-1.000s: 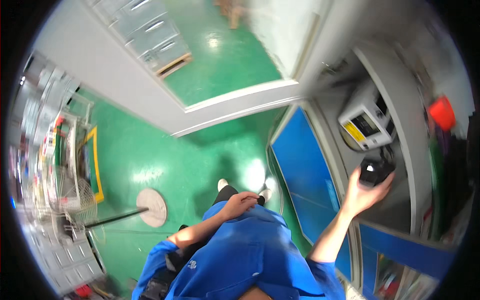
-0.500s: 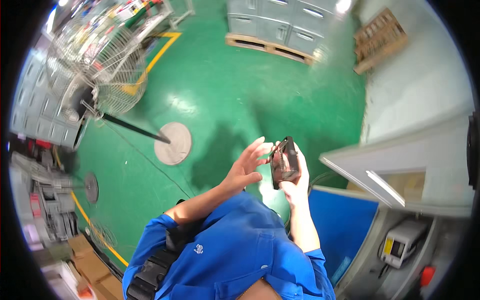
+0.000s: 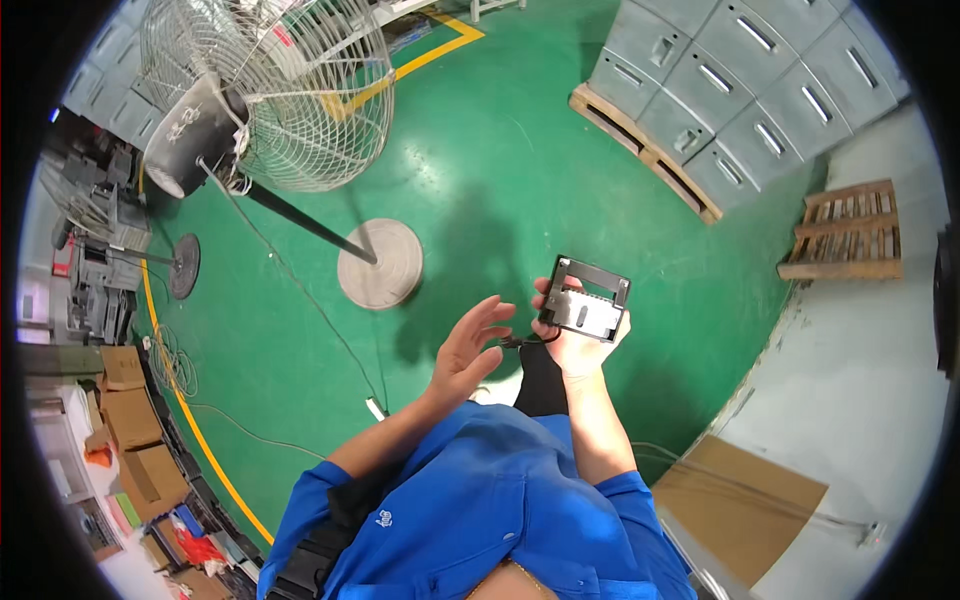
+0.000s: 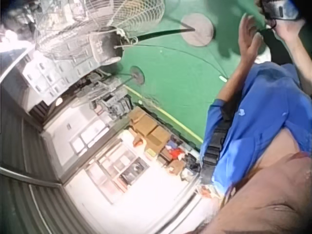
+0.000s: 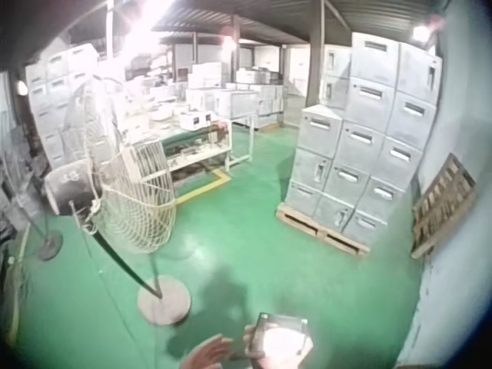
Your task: Applying adhesive tape to the edges of metal enclosures and assembling internal components.
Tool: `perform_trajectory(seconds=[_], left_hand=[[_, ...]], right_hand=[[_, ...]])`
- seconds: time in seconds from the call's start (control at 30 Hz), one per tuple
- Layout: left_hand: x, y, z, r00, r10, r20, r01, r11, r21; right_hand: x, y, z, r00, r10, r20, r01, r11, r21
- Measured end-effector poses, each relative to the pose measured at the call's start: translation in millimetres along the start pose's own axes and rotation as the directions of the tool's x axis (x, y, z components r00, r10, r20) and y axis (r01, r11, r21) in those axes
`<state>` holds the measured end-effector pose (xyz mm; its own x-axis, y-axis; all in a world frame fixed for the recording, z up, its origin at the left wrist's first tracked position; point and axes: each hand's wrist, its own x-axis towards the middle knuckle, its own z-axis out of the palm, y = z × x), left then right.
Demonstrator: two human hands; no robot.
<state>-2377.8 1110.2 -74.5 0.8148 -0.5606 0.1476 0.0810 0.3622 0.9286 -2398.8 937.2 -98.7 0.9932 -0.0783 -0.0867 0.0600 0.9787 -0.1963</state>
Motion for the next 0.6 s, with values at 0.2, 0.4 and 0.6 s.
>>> perform_trajectory(seconds=[0.2, 0.4, 0.6], left_hand=[[115, -31, 3, 0.988, 0.022, -0.153, -0.012, 0.998, 0.068], [242, -39, 19, 0.966, 0.018, -0.258, -0.004, 0.999, 0.053], [352, -55, 18, 0.906, 0.048, -0.421, -0.046, 0.999, 0.014]], right_hand=[[115, -73, -8, 0.977, 0.199, 0.080, -0.194, 0.979, -0.067], [239, -152, 1, 0.881, 0.326, 0.343, -0.324, 0.944, -0.065], [353, -198, 8, 0.806, 0.456, 0.378, -0.452, 0.886, -0.103]])
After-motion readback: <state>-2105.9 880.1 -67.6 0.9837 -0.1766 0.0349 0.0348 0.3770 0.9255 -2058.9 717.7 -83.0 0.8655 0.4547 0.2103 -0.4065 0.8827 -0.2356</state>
